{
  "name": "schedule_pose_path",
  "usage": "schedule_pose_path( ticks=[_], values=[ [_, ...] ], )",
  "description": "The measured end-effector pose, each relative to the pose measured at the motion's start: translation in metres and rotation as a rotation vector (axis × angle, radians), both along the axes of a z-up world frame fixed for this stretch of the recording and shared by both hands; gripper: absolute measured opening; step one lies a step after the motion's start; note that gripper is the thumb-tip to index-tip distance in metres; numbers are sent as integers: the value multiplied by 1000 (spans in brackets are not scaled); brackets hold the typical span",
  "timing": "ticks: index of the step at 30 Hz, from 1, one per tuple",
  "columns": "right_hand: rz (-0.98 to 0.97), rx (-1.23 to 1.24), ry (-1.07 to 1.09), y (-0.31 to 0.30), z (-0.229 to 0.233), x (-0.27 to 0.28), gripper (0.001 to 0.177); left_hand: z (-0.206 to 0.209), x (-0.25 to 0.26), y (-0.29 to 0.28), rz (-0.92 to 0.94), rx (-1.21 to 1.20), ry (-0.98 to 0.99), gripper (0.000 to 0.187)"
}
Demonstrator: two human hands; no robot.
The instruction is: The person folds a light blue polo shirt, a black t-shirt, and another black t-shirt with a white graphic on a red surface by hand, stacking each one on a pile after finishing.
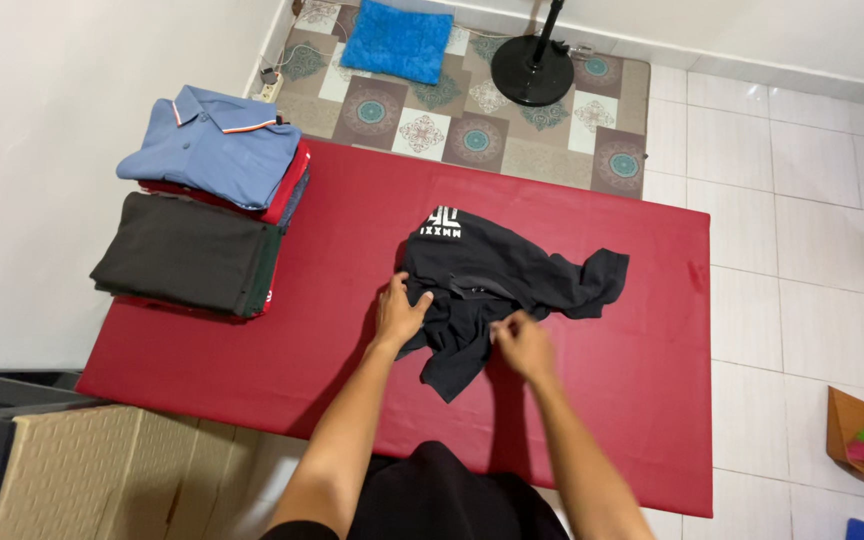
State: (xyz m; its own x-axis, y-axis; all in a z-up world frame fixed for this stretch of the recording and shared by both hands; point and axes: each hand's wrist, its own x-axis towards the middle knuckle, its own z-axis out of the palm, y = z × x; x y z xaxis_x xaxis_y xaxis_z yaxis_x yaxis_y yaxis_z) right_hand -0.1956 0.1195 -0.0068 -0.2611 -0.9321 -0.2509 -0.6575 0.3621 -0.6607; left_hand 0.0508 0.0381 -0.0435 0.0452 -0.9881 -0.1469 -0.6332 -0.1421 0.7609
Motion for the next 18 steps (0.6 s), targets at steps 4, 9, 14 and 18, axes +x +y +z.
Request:
schedule_pose_path(
  ticks=[4,9,14,18],
  values=[
    [6,133,-45,6,-24,37,49,-25,-3,-12,190,92,144,60],
    [-155,-61,-191,-10,-98,14,51,-32,16,-49,200,104,164,24],
    [-429,-244,-365,-29,-89,-98,41,10,54,-100,278,44,491,19],
    [-489,-263,-313,-35,-51,-185,33,55,91,-130,260,-328,324,22]
  ],
)
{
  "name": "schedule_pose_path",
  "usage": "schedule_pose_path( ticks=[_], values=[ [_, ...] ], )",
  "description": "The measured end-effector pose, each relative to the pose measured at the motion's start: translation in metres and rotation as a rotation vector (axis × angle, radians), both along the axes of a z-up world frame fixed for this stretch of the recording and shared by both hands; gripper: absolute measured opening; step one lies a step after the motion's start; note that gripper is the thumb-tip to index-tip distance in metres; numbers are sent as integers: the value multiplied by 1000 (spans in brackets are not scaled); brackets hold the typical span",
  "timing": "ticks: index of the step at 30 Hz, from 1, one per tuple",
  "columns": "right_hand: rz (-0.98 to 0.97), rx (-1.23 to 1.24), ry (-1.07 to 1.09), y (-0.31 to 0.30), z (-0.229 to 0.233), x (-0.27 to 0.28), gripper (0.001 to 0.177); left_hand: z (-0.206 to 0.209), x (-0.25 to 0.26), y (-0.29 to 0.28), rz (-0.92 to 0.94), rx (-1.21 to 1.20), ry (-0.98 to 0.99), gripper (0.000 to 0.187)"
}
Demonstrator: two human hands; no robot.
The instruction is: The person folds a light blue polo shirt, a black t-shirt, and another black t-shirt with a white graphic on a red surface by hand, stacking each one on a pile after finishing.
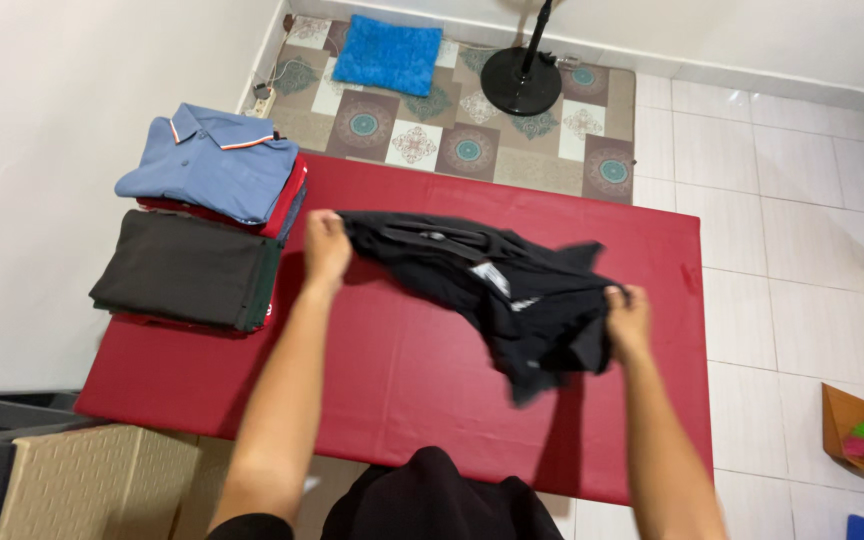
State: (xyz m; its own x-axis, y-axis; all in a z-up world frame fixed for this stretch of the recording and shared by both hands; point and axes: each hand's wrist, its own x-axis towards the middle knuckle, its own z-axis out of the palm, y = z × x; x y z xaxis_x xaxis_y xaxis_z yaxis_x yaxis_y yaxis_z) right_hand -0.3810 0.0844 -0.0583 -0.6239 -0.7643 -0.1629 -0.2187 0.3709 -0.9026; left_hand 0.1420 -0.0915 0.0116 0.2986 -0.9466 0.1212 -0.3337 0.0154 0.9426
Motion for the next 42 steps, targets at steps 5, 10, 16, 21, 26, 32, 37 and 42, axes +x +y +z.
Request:
schedule_pose_path(
  ticks=[5,10,16,21,26,32,37,42],
  values=[
    [-78,98,419,12,62,-37,35,21,36,0,26,127,-33,25],
    [100,-152,833,27,66,18,34,-10,35,39,-86,332,60,44],
    [803,-87,582,41,64,128,51,11,16,104,-486,276,-690,68],
    [877,26,798,49,70,159,48,-26,17,106,-581,147,-1320,22],
    [916,-238,810,49,51,164,28,6,4,102,-486,69,-1182,16],
    [475,-2,158,38,92,148,26,63,-10,77,-383,288,-239,23],
    [887,344,720,20,145,83,58,126,6,66,-839,258,-466,45],
    [738,570,908,-8,128,6,30,123,6,22,-872,569,-1246,41]
  ],
)
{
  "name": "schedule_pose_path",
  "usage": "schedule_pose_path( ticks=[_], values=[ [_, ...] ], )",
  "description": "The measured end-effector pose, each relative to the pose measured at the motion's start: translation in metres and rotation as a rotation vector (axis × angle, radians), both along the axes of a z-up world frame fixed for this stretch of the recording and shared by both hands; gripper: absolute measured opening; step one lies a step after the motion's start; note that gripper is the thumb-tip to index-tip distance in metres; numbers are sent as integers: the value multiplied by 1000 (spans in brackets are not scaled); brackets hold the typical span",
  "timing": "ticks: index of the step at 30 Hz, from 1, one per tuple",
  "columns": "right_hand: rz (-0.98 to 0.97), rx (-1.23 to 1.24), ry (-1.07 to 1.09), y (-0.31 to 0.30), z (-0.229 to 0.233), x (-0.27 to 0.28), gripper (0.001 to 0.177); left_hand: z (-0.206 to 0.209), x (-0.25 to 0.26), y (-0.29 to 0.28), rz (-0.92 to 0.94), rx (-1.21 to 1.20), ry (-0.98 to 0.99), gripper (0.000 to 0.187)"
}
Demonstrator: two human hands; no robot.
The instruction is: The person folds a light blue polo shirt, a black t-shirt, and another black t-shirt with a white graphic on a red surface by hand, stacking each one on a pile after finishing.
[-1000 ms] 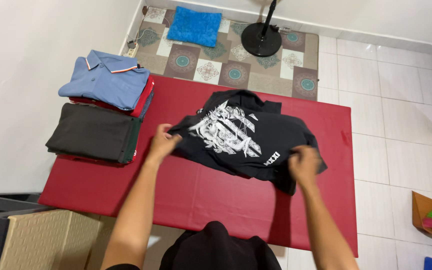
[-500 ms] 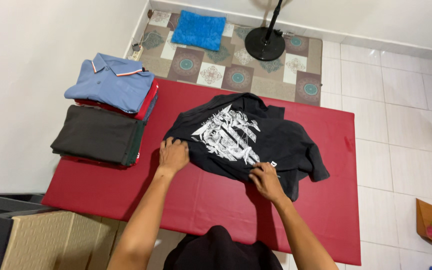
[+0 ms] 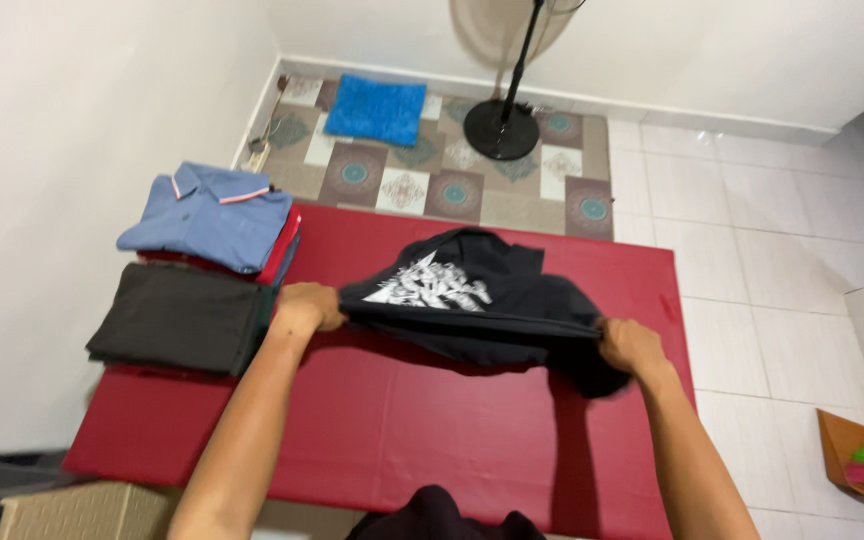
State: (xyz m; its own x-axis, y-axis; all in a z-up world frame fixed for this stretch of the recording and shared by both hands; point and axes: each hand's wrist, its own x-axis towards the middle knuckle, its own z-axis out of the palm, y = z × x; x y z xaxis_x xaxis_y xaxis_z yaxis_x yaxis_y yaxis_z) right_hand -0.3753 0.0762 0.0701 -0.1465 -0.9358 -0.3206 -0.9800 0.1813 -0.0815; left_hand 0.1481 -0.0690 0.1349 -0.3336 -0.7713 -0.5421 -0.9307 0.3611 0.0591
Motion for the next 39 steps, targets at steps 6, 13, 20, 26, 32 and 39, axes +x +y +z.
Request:
schedule_pose_path(
  ticks=[6,13,20,26,32,39],
  values=[
    [-587,-102,-711,-75,9,-39,29,-23,-40,-90,868,250,756,36],
    [-610,-969,-1728,-120,122,-14,38,74,-83,-76,319,-763,1415,90],
    [-189,-1156,-1203,-74,111,-18,42,99,-52,5,148,-1033,1376,95],
    [-456,-955,-765,-11,16,-6,50,5,-27,93,135,-1055,941,59],
    [-311,-756,-265,84,-67,10,73,-78,1,167,-4,-618,607,57],
    [-112,-453,-52,160,-96,14,32,-109,18,213,-30,-312,339,60]
  ],
)
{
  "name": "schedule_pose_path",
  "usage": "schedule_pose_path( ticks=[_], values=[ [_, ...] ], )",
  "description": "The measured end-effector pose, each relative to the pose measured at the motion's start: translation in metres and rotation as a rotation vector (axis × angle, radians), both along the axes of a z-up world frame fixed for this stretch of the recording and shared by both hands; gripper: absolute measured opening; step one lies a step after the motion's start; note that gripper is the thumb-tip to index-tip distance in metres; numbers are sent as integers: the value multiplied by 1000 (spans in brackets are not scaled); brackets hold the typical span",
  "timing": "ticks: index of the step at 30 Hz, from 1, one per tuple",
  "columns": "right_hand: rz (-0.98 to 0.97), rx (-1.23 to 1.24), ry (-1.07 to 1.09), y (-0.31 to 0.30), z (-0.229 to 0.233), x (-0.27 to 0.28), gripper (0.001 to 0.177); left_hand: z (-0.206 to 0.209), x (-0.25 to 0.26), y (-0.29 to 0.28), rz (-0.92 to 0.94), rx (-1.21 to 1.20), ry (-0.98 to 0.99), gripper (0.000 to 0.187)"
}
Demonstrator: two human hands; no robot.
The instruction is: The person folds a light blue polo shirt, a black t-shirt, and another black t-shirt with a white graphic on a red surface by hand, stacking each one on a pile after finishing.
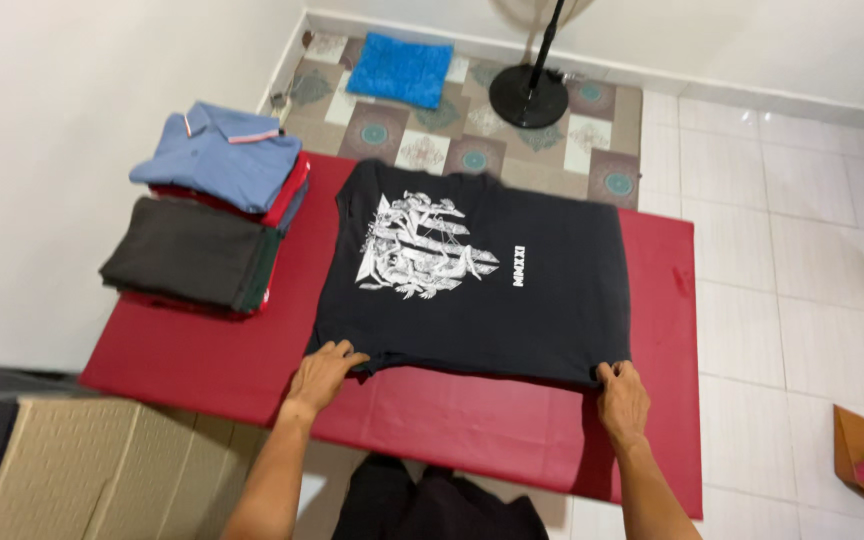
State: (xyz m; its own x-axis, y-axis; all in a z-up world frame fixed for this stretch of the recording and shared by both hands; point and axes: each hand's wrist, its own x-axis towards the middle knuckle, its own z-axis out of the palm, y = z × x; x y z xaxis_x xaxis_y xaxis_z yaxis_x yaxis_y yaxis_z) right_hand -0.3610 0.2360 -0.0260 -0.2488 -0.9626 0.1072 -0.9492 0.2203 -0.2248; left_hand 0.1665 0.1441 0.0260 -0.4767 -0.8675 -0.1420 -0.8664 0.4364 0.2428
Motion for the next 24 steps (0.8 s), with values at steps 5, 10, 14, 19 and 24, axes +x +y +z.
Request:
schedule_pose_path(
  ticks=[5,10,14,19,24],
  values=[
    [-18,69,29,38,-19,-3,22,-5,7,27,15,163,-18,73],
    [37,67,50,61,-22,-3,18,2,19,52,91,527,-70,94],
    [28,89,36,85,-20,13,13,-6,33,70,9,502,-57,90],
    [-84,116,135,120,-16,27,16,16,39,98,210,623,62,114],
    [-104,95,42,151,-20,30,16,-2,54,115,14,572,1,81]
  ],
)
